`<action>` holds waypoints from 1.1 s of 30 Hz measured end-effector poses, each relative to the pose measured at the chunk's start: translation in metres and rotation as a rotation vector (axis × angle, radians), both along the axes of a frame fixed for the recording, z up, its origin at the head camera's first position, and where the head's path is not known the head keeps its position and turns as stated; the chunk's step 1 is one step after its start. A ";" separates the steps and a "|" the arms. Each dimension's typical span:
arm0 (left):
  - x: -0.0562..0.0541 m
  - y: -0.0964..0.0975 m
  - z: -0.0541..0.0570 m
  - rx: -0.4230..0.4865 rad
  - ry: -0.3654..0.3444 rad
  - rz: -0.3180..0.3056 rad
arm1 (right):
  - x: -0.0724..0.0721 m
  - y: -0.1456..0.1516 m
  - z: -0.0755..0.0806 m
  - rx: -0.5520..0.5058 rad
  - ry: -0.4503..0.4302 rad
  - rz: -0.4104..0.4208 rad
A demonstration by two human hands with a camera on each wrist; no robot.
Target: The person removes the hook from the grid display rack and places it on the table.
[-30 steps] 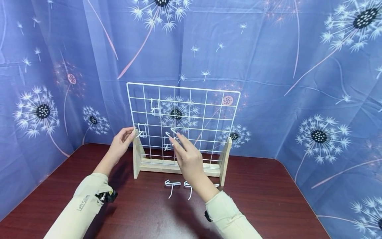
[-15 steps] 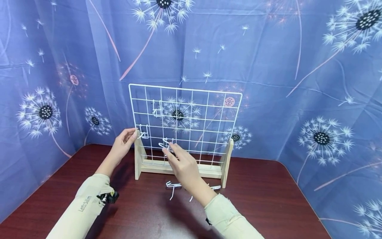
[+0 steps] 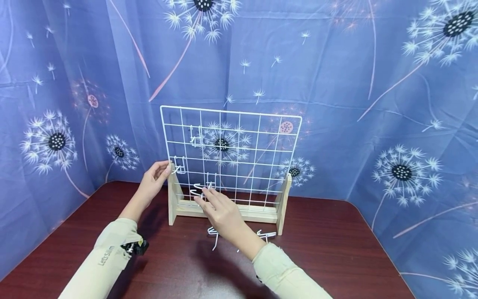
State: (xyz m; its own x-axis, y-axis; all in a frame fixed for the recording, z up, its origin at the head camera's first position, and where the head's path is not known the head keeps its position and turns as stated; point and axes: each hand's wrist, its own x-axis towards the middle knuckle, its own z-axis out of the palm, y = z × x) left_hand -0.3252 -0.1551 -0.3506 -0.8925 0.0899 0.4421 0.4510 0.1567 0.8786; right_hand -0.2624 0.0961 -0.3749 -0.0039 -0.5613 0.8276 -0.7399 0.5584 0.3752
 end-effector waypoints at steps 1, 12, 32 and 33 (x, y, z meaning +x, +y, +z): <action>0.000 0.000 0.000 -0.003 0.000 0.002 | 0.000 0.000 0.000 0.008 0.005 -0.003; 0.000 -0.001 -0.002 -0.005 -0.005 0.005 | 0.001 -0.006 -0.010 0.102 0.051 -0.032; -0.023 -0.006 -0.024 0.033 0.025 0.011 | 0.000 -0.010 -0.029 0.337 0.080 -0.113; -0.024 -0.006 -0.025 0.031 0.031 0.011 | 0.000 -0.010 -0.030 0.354 0.086 -0.120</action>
State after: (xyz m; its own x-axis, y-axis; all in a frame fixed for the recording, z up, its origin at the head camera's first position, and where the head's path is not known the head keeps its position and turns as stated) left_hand -0.3491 -0.1607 -0.3756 -0.8790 0.0661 0.4722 0.4767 0.1350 0.8686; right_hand -0.2627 0.0860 -0.4047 -0.0264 -0.8123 0.5826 -0.6343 0.4641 0.6183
